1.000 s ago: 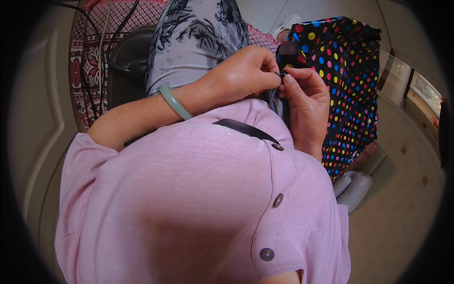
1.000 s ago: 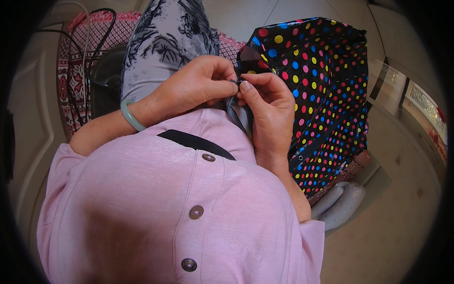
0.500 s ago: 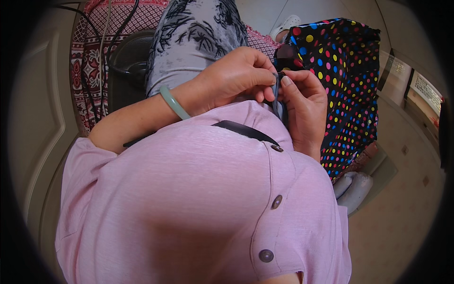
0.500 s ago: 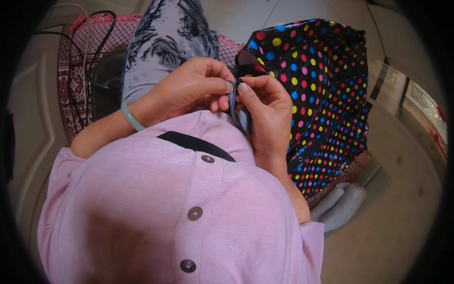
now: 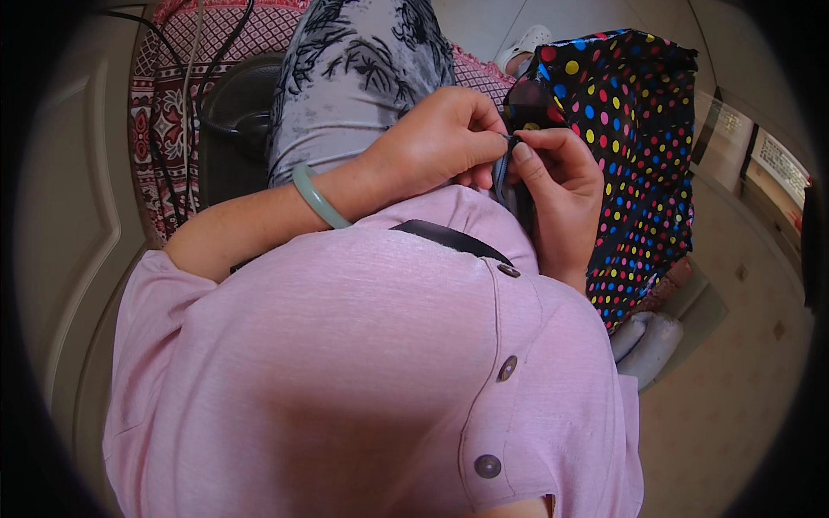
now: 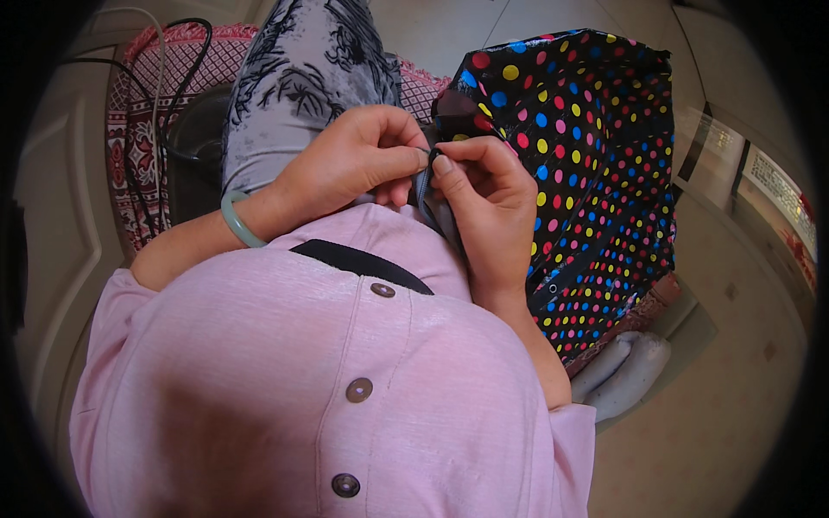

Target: The person attaches a black zipper pull to a zipper slider on a colorful polka-dot bag by hand.

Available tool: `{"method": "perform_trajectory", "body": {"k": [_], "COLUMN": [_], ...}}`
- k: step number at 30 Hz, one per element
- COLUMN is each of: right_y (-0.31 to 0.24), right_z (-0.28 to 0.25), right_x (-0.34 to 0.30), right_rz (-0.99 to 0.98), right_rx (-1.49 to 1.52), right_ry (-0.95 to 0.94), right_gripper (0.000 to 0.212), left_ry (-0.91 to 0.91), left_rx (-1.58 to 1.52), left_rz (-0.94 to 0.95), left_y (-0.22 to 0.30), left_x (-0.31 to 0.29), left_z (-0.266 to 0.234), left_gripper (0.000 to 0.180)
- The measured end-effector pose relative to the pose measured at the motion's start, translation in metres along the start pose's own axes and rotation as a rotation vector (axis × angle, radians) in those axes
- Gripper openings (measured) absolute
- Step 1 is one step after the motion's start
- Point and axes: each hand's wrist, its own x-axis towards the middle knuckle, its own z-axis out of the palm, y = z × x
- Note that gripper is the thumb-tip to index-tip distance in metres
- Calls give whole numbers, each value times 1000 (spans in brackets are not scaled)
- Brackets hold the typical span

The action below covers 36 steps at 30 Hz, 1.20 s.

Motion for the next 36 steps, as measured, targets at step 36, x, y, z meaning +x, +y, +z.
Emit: {"method": "perform_trajectory", "body": {"k": [36], "right_y": [-2], "right_z": [0], "right_x": [13], "right_rz": [71], "right_rx": [340], "right_ry": [64], "right_gripper": [9], "left_ry": [-10], "left_rx": [-232], "left_rz": [-82], "left_y": [3], "left_x": [6], "left_z": [-4], "left_gripper": [9]}}
